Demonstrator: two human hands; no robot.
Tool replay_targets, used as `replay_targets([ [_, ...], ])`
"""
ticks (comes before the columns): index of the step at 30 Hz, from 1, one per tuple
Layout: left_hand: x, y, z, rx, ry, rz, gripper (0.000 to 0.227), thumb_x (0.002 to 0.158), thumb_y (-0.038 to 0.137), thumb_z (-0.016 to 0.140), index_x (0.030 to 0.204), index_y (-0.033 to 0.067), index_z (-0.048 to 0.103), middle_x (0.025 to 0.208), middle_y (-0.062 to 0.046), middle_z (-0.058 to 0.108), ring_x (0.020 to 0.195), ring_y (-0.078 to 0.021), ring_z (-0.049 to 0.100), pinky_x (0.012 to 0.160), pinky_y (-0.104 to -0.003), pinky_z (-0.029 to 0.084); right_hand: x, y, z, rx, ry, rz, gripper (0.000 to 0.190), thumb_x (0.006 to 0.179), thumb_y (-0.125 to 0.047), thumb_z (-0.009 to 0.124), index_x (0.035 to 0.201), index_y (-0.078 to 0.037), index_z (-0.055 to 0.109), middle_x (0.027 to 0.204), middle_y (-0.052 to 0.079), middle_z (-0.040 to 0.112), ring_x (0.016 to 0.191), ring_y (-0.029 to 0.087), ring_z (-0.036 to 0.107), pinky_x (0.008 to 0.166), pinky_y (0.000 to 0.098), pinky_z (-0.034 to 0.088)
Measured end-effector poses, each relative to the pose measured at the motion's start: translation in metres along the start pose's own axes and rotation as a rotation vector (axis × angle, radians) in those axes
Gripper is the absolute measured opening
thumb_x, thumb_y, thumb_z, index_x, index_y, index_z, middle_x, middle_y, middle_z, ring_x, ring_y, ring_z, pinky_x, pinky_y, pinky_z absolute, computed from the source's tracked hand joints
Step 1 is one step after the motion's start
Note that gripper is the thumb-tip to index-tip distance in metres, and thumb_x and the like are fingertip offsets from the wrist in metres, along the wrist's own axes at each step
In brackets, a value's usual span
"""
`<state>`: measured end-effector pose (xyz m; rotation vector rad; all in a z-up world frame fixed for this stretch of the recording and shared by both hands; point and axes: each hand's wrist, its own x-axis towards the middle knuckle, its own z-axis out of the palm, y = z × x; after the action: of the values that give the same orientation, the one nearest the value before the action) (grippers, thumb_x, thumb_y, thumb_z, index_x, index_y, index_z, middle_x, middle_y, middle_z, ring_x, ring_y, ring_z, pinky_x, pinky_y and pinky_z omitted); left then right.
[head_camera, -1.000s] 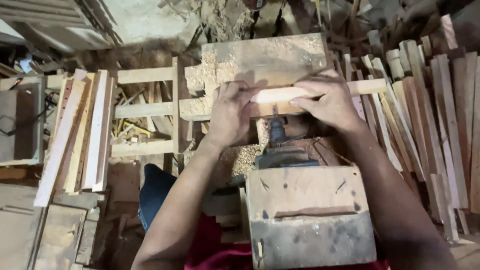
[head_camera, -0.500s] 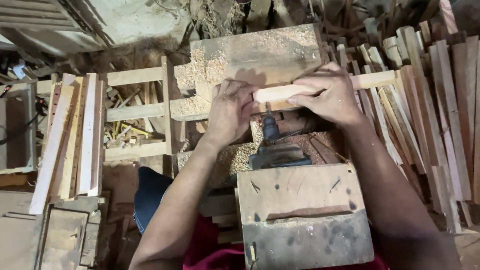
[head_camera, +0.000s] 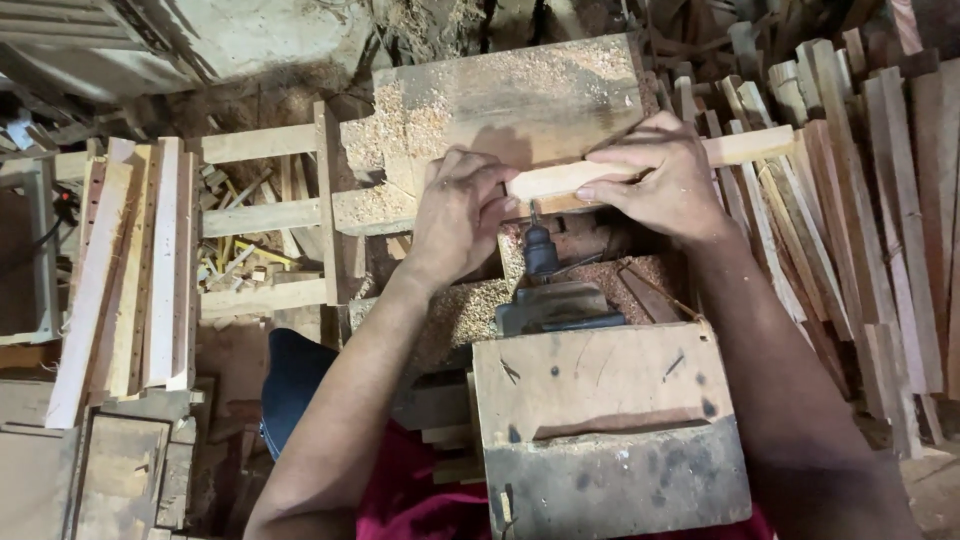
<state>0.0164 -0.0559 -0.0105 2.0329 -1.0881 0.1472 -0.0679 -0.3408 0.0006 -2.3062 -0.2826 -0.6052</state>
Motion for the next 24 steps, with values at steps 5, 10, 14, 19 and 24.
replay_targets([
  [5, 0.001, 0.007, -0.006, -0.026, -0.01, -0.014, 0.024, 0.088, 0.011, 0.079, 0.111, 0.0082, 0.075, 0.1, -0.005, 0.072, 0.104, -0.024, 0.061, 0.097, -0.04, 0.04, -0.003, 0.001, 0.002, 0.008, -0.003, 0.011, 0.041, 0.066, -0.019, 0.101, 0.102, -0.016, 0.084, 0.094, 0.011, 0.077, 0.094, 0.034, 0.066, 0.087, 0.0409, 0.053],
  [10, -0.002, 0.01, -0.005, -0.016, -0.016, 0.002, 0.024, 0.087, 0.011, 0.079, 0.11, 0.0071, 0.075, 0.101, -0.006, 0.072, 0.104, -0.0247, 0.061, 0.096, -0.04, 0.041, -0.007, -0.003, -0.002, -0.002, -0.016, 0.014, 0.041, 0.066, -0.021, 0.101, 0.103, -0.017, 0.084, 0.094, 0.01, 0.078, 0.092, 0.035, 0.067, 0.086, 0.0404, 0.054],
  [14, -0.005, 0.017, -0.006, -0.061, -0.011, -0.008, 0.023, 0.09, 0.012, 0.078, 0.112, 0.0059, 0.075, 0.101, -0.008, 0.073, 0.104, -0.0258, 0.061, 0.097, -0.041, 0.041, -0.01, -0.011, -0.004, -0.004, -0.021, 0.02, 0.039, 0.068, -0.022, 0.101, 0.102, -0.016, 0.084, 0.089, 0.011, 0.077, 0.089, 0.035, 0.066, 0.085, 0.0417, 0.053],
  [19, -0.001, 0.012, 0.0, -0.048, 0.024, -0.034, 0.024, 0.09, 0.012, 0.078, 0.113, 0.0053, 0.075, 0.101, -0.01, 0.074, 0.106, -0.028, 0.062, 0.097, -0.042, 0.043, 0.004, -0.01, -0.003, -0.001, -0.011, 0.042, 0.041, 0.065, -0.025, 0.1, 0.102, -0.021, 0.084, 0.089, 0.006, 0.077, 0.09, 0.032, 0.067, 0.084, 0.0381, 0.054],
  [24, -0.002, 0.004, 0.008, -0.005, 0.046, -0.019, 0.024, 0.091, 0.007, 0.074, 0.115, 0.0055, 0.075, 0.101, -0.008, 0.074, 0.106, -0.0273, 0.062, 0.097, -0.042, 0.043, 0.002, -0.001, -0.003, 0.002, -0.009, -0.023, 0.04, 0.067, -0.022, 0.101, 0.102, -0.016, 0.084, 0.089, 0.009, 0.077, 0.085, 0.036, 0.065, 0.081, 0.0424, 0.053],
])
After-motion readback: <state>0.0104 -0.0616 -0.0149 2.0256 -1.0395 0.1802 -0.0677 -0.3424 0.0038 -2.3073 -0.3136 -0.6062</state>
